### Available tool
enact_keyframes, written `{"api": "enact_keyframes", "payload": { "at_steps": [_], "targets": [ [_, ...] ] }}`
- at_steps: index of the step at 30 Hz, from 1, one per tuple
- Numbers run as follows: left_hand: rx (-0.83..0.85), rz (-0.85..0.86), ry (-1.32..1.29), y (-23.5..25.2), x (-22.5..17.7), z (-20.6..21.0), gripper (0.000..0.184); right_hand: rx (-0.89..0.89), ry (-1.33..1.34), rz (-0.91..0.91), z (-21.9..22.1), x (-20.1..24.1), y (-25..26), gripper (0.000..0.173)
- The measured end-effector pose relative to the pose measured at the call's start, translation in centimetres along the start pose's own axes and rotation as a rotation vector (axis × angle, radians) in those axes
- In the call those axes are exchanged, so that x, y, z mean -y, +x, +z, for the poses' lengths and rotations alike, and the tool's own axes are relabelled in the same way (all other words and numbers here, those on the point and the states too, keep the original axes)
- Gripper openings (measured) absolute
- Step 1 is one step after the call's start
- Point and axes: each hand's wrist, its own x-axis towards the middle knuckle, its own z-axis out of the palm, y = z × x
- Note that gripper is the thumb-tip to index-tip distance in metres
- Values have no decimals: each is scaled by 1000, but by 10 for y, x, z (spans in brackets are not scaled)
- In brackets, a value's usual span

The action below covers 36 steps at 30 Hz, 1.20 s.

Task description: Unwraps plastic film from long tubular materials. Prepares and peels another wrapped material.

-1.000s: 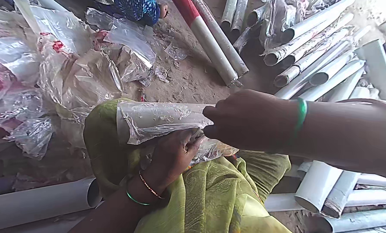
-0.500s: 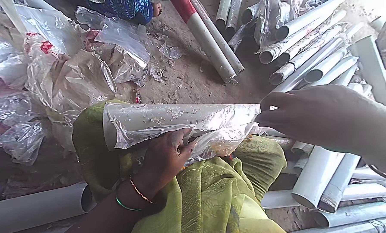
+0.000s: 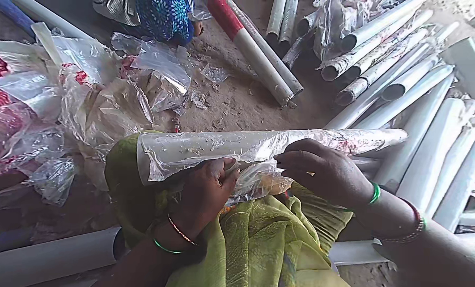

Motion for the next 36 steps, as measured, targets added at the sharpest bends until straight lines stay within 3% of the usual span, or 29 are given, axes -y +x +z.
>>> {"api": "enact_keyframes", "payload": {
  "at_steps": [6, 14, 23, 36],
  "targets": [
    [18, -62, 92, 3, -9, 1, 30, -77, 82, 74, 16, -5, -25, 22],
    [-97, 13, 48, 0, -2, 8, 27, -157, 167, 105, 31, -6, -29, 23],
    [-28, -57, 116, 6, -6, 6, 26, -232, 267, 207, 55, -2, -35, 22],
    [-33, -90, -124, 7, -8, 6, 14, -260, 356, 305, 66, 6, -32, 21]
  ]
}}
